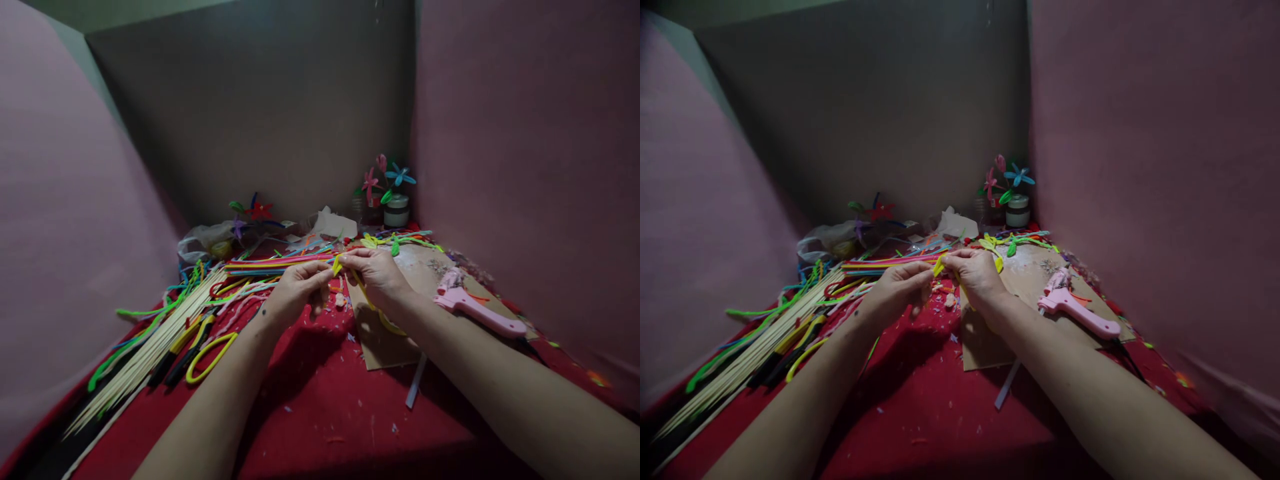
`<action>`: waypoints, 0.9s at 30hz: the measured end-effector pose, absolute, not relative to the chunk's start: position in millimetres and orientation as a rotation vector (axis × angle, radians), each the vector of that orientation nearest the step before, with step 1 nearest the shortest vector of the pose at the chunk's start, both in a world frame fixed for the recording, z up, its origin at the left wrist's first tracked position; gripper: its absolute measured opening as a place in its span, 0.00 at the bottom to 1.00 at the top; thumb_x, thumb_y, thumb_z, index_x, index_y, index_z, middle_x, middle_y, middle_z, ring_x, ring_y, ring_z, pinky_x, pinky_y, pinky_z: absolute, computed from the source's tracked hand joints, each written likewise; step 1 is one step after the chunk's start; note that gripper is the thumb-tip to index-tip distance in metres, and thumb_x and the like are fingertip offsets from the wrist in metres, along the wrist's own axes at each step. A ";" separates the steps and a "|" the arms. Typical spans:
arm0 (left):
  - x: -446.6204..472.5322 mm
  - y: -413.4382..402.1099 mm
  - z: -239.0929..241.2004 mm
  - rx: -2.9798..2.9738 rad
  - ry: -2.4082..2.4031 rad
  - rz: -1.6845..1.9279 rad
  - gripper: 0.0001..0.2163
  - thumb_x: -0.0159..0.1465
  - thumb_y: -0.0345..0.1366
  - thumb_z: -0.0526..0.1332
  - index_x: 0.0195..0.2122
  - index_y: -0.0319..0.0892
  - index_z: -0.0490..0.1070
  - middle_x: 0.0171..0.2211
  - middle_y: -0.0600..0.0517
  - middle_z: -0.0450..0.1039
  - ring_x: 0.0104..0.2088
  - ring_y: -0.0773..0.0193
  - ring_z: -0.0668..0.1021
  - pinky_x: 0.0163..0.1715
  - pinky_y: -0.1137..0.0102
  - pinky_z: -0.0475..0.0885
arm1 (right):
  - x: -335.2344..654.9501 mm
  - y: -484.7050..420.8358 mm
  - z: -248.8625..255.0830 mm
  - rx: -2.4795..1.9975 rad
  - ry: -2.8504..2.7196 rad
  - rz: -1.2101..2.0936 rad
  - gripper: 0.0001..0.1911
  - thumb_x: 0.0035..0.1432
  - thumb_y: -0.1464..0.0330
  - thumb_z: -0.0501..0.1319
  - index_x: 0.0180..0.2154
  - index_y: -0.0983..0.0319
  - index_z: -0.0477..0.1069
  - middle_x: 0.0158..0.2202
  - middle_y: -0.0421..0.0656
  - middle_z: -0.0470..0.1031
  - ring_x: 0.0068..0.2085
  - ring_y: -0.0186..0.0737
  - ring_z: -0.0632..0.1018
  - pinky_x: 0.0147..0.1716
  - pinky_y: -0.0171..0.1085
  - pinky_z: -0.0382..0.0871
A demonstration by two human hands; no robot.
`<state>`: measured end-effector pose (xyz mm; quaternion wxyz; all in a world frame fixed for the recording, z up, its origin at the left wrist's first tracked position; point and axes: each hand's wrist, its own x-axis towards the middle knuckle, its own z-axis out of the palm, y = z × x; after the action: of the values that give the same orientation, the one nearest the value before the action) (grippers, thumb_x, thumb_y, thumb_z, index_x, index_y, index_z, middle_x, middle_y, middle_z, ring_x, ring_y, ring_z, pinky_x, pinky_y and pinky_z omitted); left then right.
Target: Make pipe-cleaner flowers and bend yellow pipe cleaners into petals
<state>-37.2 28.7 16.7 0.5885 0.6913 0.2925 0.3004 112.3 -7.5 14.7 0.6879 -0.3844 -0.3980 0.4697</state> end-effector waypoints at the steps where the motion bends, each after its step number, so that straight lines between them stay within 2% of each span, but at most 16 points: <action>1: -37.6 29.3 16.6 1.588 0.679 0.691 0.13 0.57 0.45 0.59 0.35 0.39 0.67 0.17 0.58 0.67 0.11 0.74 0.66 0.09 0.79 0.61 | 112.2 -6.9 14.1 -0.860 -0.895 1.042 0.06 0.36 0.70 0.64 0.17 0.65 0.69 0.13 0.36 0.65 0.16 0.27 0.62 0.17 0.32 0.52; 7: -35.6 30.6 18.2 1.589 0.709 0.812 0.11 0.56 0.41 0.61 0.29 0.37 0.67 0.21 0.53 0.71 0.14 0.72 0.70 0.09 0.79 0.61 | 113.2 -1.1 7.4 -0.868 -0.927 1.073 0.08 0.40 0.66 0.63 0.18 0.66 0.70 0.16 0.38 0.68 0.18 0.28 0.65 0.19 0.32 0.56; 11: -34.3 32.1 19.8 1.546 0.754 0.948 0.10 0.54 0.39 0.61 0.28 0.36 0.66 0.21 0.53 0.71 0.14 0.72 0.70 0.10 0.78 0.63 | 114.3 -3.5 7.1 -1.037 -1.100 1.039 0.08 0.40 0.69 0.63 0.16 0.66 0.69 0.13 0.36 0.64 0.17 0.27 0.62 0.18 0.31 0.54; 14: -34.4 32.1 21.3 1.580 0.790 0.960 0.10 0.54 0.38 0.61 0.27 0.37 0.65 0.19 0.54 0.71 0.13 0.72 0.69 0.11 0.77 0.64 | 113.1 -6.4 6.3 -1.081 -1.204 1.171 0.09 0.40 0.69 0.64 0.17 0.66 0.68 0.13 0.36 0.65 0.15 0.27 0.63 0.15 0.30 0.54; 17: -34.1 30.6 22.4 1.648 0.816 0.981 0.09 0.55 0.38 0.60 0.28 0.37 0.65 0.19 0.55 0.70 0.13 0.72 0.69 0.11 0.77 0.65 | 111.2 -6.3 4.2 -0.943 -1.136 1.293 0.08 0.43 0.67 0.63 0.21 0.65 0.67 0.16 0.38 0.70 0.14 0.28 0.66 0.15 0.31 0.58; 22: -32.9 30.2 19.4 1.737 0.853 1.046 0.08 0.56 0.38 0.58 0.31 0.37 0.67 0.16 0.58 0.67 0.11 0.73 0.67 0.10 0.78 0.61 | 110.3 -3.1 5.0 -0.719 -0.858 1.206 0.09 0.43 0.68 0.65 0.25 0.64 0.66 0.21 0.40 0.74 0.19 0.28 0.71 0.21 0.29 0.65; 27: -31.8 30.5 13.9 1.864 0.856 1.046 0.06 0.56 0.36 0.56 0.31 0.38 0.68 0.17 0.57 0.67 0.12 0.73 0.68 0.12 0.78 0.62 | 109.7 -3.9 8.7 -0.684 -0.812 1.060 0.09 0.44 0.68 0.65 0.25 0.64 0.66 0.21 0.40 0.75 0.20 0.29 0.72 0.22 0.30 0.67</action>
<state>-31.8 30.5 13.9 0.4073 0.7395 0.3394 0.4148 109.7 -3.9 8.7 0.7316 -0.3109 -0.3688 0.4818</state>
